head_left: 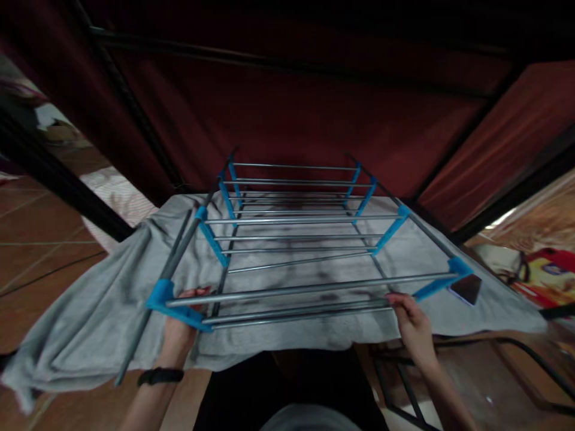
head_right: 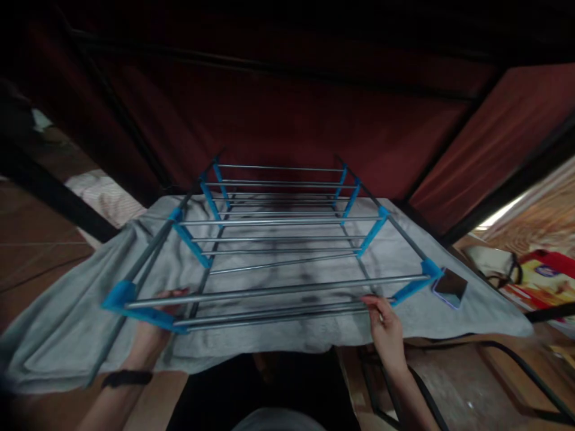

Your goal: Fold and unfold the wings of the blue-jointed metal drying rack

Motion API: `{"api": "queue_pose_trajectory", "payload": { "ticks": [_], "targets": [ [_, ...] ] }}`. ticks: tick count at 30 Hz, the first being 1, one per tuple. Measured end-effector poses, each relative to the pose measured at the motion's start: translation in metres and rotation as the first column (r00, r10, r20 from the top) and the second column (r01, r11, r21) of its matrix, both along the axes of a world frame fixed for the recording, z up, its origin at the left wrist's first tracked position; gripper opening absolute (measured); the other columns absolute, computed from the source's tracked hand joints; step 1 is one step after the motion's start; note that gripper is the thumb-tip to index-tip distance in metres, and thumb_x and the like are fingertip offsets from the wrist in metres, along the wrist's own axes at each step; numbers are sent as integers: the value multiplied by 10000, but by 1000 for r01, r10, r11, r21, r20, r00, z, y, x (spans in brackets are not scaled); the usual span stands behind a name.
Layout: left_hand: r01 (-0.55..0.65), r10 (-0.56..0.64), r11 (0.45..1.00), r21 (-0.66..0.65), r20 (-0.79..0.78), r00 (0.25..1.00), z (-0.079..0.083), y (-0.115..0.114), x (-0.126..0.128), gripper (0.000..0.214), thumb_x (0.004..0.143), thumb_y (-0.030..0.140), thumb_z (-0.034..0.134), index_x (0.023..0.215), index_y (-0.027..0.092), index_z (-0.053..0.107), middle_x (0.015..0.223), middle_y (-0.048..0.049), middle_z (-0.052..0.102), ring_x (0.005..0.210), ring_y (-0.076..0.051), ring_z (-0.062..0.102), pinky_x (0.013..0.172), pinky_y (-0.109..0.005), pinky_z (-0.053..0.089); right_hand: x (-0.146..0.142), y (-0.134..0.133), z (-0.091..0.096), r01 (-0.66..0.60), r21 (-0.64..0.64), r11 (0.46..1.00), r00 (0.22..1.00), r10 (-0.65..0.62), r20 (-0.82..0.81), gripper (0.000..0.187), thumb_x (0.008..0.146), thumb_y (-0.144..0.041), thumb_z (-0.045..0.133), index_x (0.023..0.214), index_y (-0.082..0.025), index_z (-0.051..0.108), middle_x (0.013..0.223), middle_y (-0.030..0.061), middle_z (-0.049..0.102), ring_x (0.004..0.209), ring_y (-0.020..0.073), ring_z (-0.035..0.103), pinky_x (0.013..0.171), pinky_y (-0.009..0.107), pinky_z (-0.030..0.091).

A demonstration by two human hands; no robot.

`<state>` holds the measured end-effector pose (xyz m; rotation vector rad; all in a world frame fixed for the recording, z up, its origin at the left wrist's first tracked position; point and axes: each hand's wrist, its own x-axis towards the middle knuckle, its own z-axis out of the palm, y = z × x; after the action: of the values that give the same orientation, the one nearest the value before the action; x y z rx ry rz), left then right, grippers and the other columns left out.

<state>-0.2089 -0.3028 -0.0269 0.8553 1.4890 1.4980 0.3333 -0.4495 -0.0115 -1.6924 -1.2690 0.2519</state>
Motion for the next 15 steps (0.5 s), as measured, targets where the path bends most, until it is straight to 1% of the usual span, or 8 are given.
{"api": "queue_pose_trajectory", "payload": {
  "ticks": [3,5,7,10,11,12,13,15],
  "targets": [
    [121,-121,993,7,-20,992,9,12,0,423,704,568,797,883,200,690,1007,-71,749,945,-258,701,903,-393,584,-7,28,9,-183,-70,981,977,189,96,284,932,-390,529,986,-242,765,1029,75,763,1002,260,704,924,410,557],
    [200,-201,980,-26,-103,974,10,22,-2,453,696,573,811,927,199,700,993,-65,742,908,-256,692,827,-377,581,-17,52,16,-316,-115,942,939,328,104,297,943,-397,525,962,-238,776,1016,84,773,1023,269,715,959,425,561],
    [270,-276,961,-56,-195,941,6,35,-3,476,699,575,799,973,198,699,932,-59,724,867,-252,675,770,-370,572,-32,80,23,-492,-171,854,859,508,62,328,973,-378,491,1018,-232,780,1086,93,773,1095,262,709,1014,422,547],
    [300,-292,954,-16,-284,913,-9,57,-1,496,682,529,791,1034,202,665,943,-59,706,902,-250,670,814,-385,570,-65,125,31,-706,-255,660,680,733,17,356,985,-313,461,1169,-224,752,1192,93,752,1127,230,702,1011,381,554],
    [295,-280,955,1,-311,908,-15,64,1,504,667,494,796,1056,206,654,965,-60,702,928,-249,670,846,-394,569,-79,139,31,-744,-285,604,622,782,33,367,972,-280,464,1210,-222,737,1217,92,745,1136,223,698,1017,376,553],
    [279,-258,960,11,-340,904,-20,71,2,513,647,450,802,1073,211,646,971,-56,695,934,-245,667,866,-401,568,-93,153,30,-763,-316,564,576,815,64,397,958,-241,460,1260,-219,716,1261,92,730,1174,220,681,1049,383,538],
    [261,-238,965,12,-371,898,-25,78,3,523,630,400,806,1090,214,639,962,-49,686,921,-239,662,868,-406,569,-108,166,28,-764,-349,542,543,833,107,442,942,-200,450,1313,-214,690,1325,94,704,1234,219,652,1098,400,508],
    [244,-221,970,-4,-442,870,-34,89,4,531,625,303,787,1125,214,629,945,-38,674,872,-224,645,849,-408,573,-137,188,22,-719,-429,546,510,835,208,536,923,-125,415,1408,-201,630,1454,103,627,1349,222,571,1181,437,434]
  ]
}}
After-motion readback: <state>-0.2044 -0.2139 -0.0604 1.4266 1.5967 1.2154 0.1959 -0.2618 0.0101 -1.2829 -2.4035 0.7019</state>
